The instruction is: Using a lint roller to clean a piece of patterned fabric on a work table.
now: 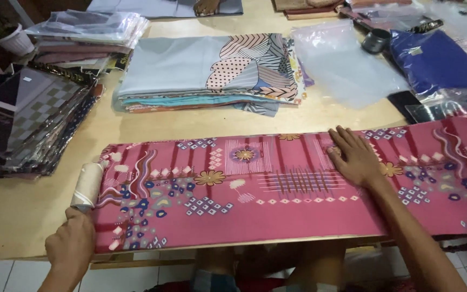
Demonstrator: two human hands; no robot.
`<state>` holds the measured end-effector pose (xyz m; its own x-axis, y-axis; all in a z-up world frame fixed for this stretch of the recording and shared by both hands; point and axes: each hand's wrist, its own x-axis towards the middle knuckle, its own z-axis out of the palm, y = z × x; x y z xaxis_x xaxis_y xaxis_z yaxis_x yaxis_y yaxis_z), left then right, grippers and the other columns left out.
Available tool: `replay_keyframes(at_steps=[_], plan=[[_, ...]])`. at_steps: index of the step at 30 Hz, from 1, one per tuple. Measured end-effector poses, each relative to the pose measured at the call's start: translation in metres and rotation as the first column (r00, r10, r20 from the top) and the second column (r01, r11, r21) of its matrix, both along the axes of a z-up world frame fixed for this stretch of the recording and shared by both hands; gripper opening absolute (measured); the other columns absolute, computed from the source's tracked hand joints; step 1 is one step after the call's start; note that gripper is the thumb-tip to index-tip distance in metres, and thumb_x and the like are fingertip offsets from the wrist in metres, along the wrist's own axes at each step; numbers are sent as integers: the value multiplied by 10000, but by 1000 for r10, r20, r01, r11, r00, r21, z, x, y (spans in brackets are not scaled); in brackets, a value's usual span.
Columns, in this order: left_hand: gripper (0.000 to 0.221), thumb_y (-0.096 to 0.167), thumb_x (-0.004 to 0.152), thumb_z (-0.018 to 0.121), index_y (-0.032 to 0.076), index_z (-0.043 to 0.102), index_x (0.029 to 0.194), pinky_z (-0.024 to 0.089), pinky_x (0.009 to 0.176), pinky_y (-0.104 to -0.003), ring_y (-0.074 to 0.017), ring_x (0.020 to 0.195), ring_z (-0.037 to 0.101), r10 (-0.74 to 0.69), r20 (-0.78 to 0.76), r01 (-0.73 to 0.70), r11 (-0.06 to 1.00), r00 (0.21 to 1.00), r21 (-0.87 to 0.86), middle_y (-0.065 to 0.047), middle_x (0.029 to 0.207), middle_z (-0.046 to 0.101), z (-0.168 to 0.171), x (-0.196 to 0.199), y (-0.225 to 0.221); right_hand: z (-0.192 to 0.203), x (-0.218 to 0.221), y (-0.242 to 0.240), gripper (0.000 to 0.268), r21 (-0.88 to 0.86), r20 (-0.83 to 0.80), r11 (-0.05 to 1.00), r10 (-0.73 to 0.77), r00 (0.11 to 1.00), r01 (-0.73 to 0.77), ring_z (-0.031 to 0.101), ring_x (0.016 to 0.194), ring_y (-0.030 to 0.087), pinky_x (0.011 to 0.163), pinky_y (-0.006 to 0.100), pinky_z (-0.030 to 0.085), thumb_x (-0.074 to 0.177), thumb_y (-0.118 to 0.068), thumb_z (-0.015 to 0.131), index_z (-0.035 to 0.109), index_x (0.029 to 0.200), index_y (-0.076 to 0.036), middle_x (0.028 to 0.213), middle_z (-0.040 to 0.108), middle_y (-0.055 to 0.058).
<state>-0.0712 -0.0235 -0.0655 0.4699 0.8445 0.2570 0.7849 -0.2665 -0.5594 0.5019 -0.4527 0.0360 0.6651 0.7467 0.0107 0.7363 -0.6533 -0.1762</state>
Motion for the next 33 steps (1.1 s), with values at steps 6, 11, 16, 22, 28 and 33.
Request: replay_keyframes(at_steps=[6, 11, 16, 22, 28, 33], plan=[[298, 222, 1093, 332, 39, 546, 1189, 643, 745, -444, -289, 869, 867, 204, 108, -156, 927, 973, -342, -106, 966, 861, 10, -20, 35, -7, 2, -4, 832, 26, 10, 999, 19, 1000, -19, 176, 1584, 261, 1269, 542, 89, 955, -716, 99, 205, 1642, -258, 1714, 198, 57], [403, 323, 1117, 326, 5, 546, 1229, 630, 802, -508, -368, 970, 853, 184, 123, -140, 943, 975, -303, -139, 1054, 864, 26, -39, 41, -3, 1, -3, 844, -2, -6, 1000, -2, 1000, 2, 155, 1594, 249, 1278, 534, 65, 943, -728, 71, 199, 1636, -263, 1714, 184, 51], [526, 404, 1195, 210, -12, 531, 1213, 545, 838, -612, -519, 997, 761, 450, 380, -140, 773, 808, -619, -336, 1095, 784, 124, 36, -70, 0, -1, -3, 806, 11, -13, 1000, 5, 1000, -5, 154, 1591, 262, 1277, 544, 68, 968, -690, 113, 196, 1639, -251, 1719, 171, 51], [705, 596, 995, 327, 149, 368, 1539, 599, 621, -529, -372, 721, 784, 198, 307, -10, 853, 931, -521, -122, 769, 772, 19, 95, -221, 2, 0, -2, 783, 8, -24, 1000, 4, 1000, -4, 160, 1586, 268, 1273, 542, 77, 975, -673, 142, 183, 1644, -269, 1719, 170, 53], [394, 631, 1030, 324, 259, 405, 1128, 547, 826, -478, -316, 977, 747, 335, 164, -37, 520, 928, -853, -35, 963, 765, 60, 151, -291, -2, 3, -2, 809, -1, -7, 1000, 5, 1000, -5, 171, 1582, 253, 1276, 538, 65, 962, -705, 118, 178, 1641, -270, 1718, 174, 49], [512, 754, 956, 421, 246, 466, 994, 498, 528, -418, -237, 603, 722, 170, 256, -32, 884, 952, -467, 36, 645, 701, -1, 130, -280, 1, 2, -1, 781, -25, -14, 1000, -3, 1000, 2, 162, 1583, 276, 1269, 547, 85, 983, -654, 144, 173, 1644, -240, 1720, 167, 64]])
